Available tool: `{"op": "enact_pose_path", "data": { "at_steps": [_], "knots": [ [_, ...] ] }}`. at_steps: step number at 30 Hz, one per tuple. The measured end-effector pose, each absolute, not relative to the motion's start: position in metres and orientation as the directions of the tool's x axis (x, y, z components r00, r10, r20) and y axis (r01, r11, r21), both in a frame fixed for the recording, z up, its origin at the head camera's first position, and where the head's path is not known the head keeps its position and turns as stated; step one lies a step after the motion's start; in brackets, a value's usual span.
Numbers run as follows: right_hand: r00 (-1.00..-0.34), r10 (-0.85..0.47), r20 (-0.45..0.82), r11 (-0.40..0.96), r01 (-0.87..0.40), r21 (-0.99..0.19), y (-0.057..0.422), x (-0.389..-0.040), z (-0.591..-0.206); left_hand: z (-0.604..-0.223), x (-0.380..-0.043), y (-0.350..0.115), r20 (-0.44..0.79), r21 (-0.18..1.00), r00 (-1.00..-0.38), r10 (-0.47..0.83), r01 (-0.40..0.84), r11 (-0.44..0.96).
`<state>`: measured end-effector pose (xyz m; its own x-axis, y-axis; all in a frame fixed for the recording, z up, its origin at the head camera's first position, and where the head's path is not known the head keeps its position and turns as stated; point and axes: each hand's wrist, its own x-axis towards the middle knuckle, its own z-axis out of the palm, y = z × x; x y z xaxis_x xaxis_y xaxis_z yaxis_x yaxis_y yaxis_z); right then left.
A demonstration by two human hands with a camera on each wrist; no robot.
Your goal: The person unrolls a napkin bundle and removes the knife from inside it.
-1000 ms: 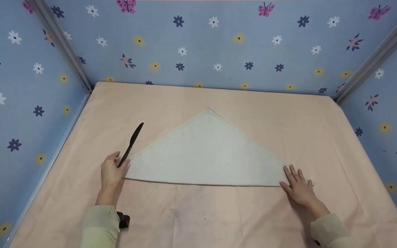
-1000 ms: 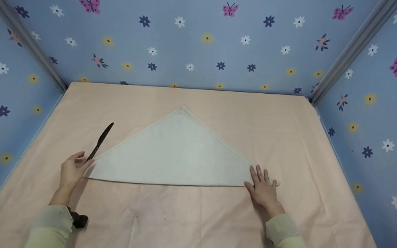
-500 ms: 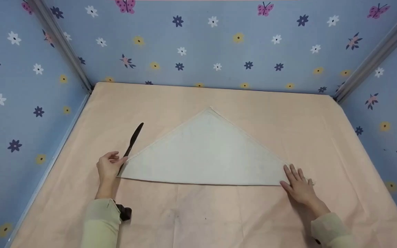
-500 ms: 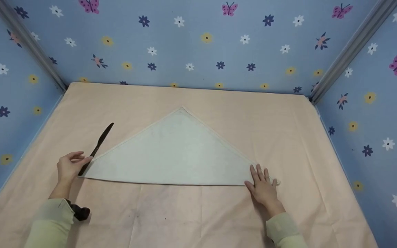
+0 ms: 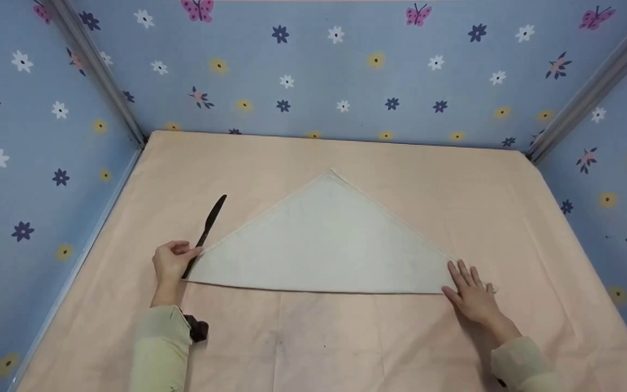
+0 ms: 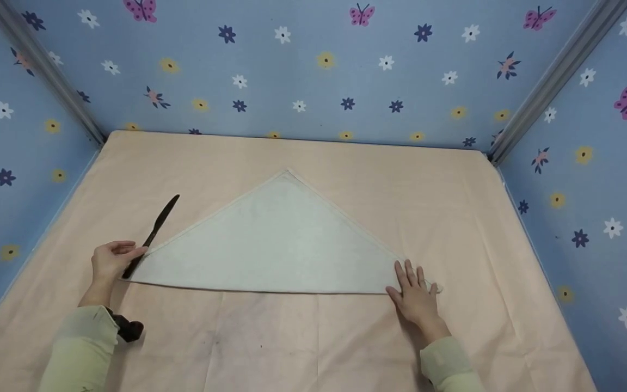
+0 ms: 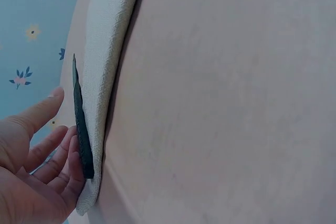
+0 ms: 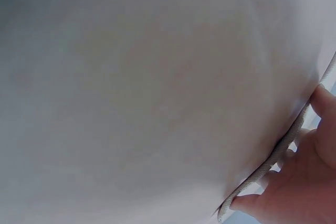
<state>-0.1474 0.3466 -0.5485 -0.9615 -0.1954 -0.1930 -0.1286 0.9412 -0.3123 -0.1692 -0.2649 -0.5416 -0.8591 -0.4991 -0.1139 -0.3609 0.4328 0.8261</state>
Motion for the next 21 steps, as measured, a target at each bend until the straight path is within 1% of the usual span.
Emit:
{"op": "enact_pose_path", "data": {
  "at_steps": [7, 10, 21],
  "knots": [
    [-0.963, -0.21, -0.166, 0.93, -0.145, -0.337, 0.3459, -0.1457, -0.5481, -0.5429, -0.17, -0.2665, -0.107, 0.837, -0.858, -0.502, -0.351, 0.42],
    [-0.964, -0.211, -0.159, 0.93, -0.148, -0.338, 0.3457, -0.1458, -0.5481, -0.543, -0.1702, -0.2667, -0.122, 0.832, -0.854, -0.505, -0.366, 0.417],
    [-0.961, -0.199, -0.191, 0.935, -0.128, -0.331, 0.3465, -0.1476, -0.5475, -0.5481, -0.1717, -0.267, -0.14, 0.807, -0.85, -0.509, -0.396, 0.439]
  ]
}}
